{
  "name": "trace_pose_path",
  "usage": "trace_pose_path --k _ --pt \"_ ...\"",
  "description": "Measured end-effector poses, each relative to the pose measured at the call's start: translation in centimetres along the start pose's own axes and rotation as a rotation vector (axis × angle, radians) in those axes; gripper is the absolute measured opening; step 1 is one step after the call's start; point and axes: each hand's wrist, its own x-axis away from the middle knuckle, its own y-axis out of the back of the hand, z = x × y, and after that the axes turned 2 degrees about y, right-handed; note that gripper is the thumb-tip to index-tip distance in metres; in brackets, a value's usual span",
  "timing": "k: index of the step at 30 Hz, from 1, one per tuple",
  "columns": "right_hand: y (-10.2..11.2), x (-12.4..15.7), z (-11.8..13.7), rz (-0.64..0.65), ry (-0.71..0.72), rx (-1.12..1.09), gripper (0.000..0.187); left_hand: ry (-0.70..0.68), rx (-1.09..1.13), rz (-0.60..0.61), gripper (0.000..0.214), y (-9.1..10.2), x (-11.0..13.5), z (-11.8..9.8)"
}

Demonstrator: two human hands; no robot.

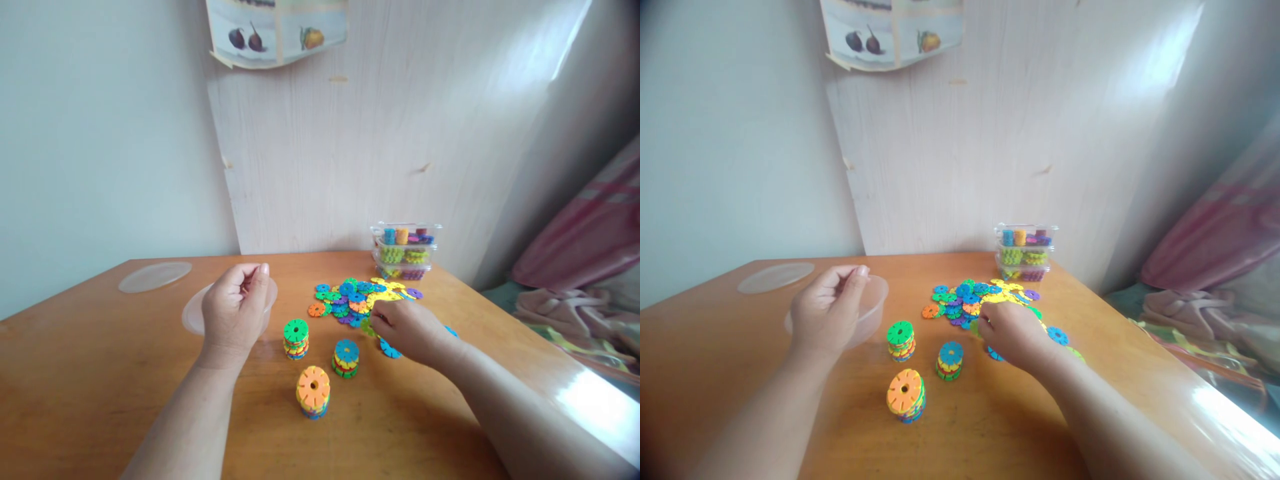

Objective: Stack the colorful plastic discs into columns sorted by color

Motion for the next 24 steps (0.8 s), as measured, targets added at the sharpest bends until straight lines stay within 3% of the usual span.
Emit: trace_pose_path --k 3,8,11,15,17,20,24 --pt "-0.2 -0.1 0.3 -0.041 -0.044 -0.238 0.025 -0.005 -0.004 0.006 0.026 0.0 0.0 0.0" --pt "-0.9 0.4 1.4 0.190 -0.089 -0.659 0.029 -0.002 0.007 -0.002 0.025 0.0 0.0 0.0" --pt "-1.4 0.4 1.6 0.250 -0.062 -0.624 0.029 0.001 0.018 -0.003 0.024 0.0 0.0 -0.2" --pt "-1.7 0.3 1.6 0.190 -0.015 -0.465 0.028 -0.003 0.024 -0.011 0.023 0.0 0.0 -0.4" --pt "-1.5 0.4 1.9 0.222 0.025 -0.448 0.029 -0.006 0.019 -0.017 0.023 0.0 0.0 -0.4" --pt "-0.9 1.0 2.5 0.328 0.115 -0.419 0.046 -0.017 0.002 -0.021 0.023 0.0 0.0 -0.2" --pt "-0.6 1.6 3.3 0.276 0.183 -0.291 0.042 -0.037 -0.003 -0.016 0.023 -0.1 0.0 0.0"
